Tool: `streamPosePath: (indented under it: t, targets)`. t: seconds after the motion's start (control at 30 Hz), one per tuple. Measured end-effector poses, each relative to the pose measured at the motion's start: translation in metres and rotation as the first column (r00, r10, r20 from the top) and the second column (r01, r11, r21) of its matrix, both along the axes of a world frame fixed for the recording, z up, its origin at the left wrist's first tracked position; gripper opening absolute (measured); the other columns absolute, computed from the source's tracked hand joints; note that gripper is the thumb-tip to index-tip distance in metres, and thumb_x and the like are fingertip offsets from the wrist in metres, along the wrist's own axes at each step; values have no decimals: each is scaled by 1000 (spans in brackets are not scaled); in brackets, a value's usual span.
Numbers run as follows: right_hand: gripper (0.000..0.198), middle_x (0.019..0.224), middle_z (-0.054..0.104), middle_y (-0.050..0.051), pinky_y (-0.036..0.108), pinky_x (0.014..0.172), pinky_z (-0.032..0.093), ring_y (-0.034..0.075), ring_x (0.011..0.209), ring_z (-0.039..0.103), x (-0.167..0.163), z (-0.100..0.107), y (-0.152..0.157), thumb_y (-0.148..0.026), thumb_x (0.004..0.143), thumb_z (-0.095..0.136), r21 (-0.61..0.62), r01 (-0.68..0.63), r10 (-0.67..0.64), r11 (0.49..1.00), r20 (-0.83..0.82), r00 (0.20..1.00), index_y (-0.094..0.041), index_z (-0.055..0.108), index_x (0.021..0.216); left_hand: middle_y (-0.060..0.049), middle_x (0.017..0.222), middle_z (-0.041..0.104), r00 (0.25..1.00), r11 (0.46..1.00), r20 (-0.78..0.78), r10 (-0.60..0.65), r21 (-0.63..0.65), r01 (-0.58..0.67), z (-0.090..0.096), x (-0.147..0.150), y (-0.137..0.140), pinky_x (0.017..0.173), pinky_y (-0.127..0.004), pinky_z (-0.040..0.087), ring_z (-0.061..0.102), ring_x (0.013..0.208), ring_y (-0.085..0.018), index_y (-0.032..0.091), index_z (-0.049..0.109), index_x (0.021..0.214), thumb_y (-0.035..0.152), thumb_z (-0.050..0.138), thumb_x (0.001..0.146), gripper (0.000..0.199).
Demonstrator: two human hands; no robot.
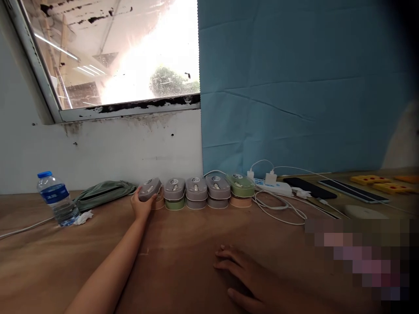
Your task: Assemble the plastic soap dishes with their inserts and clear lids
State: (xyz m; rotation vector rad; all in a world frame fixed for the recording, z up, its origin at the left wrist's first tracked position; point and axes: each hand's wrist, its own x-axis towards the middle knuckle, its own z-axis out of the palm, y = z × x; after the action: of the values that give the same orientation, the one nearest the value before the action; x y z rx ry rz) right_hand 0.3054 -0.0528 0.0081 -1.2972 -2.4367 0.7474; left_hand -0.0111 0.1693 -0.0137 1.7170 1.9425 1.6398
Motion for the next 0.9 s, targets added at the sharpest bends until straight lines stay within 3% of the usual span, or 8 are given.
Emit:
streamPosePath:
  t: [0.1,0.27,0.47,0.7,0.9]
  targets:
    - [42,133,36,3,40,102,26,25,125,26,-4,10,0,-40,81,45,-22,6,-5,1000,21,1000,-30,44,122,-8,115,44,997,991,10,81,109,-81,-2,5,-1,93,-38,35,39,114,-26,22,43,116,39,65,62,61]
    - [43,131,39,5,35,102,25,23,124,27,-10,25,-3,-40,81,46,-50,43,-39,998,76,996,-24,48,120,-7,112,46,999,984,5,51,171,-51,-1,12,-1,95,-40,33,42,110,-25,22,47,113,36,69,57,62]
    - [41,129,42,4,35,102,25,24,123,30,-12,27,-2,-39,79,48,-37,61,-60,997,49,997,-26,50,118,-7,114,43,1000,981,-11,23,194,-21,-4,15,-2,95,-40,33,40,111,-25,22,43,116,38,69,56,67]
    - [42,131,39,5,35,102,25,23,124,28,-9,23,-3,-40,79,48,-35,56,-53,998,71,996,-26,49,119,-6,115,42,999,991,7,48,124,-48,-2,20,-10,95,-43,31,39,112,-26,26,38,118,44,70,54,74]
    - [42,132,37,4,34,101,27,23,123,29,-7,19,0,-39,80,47,-37,26,-24,999,46,999,-27,47,120,-9,122,31,995,987,96,28,155,-42,2,23,-19,94,-45,29,36,113,-27,27,29,123,47,67,56,79]
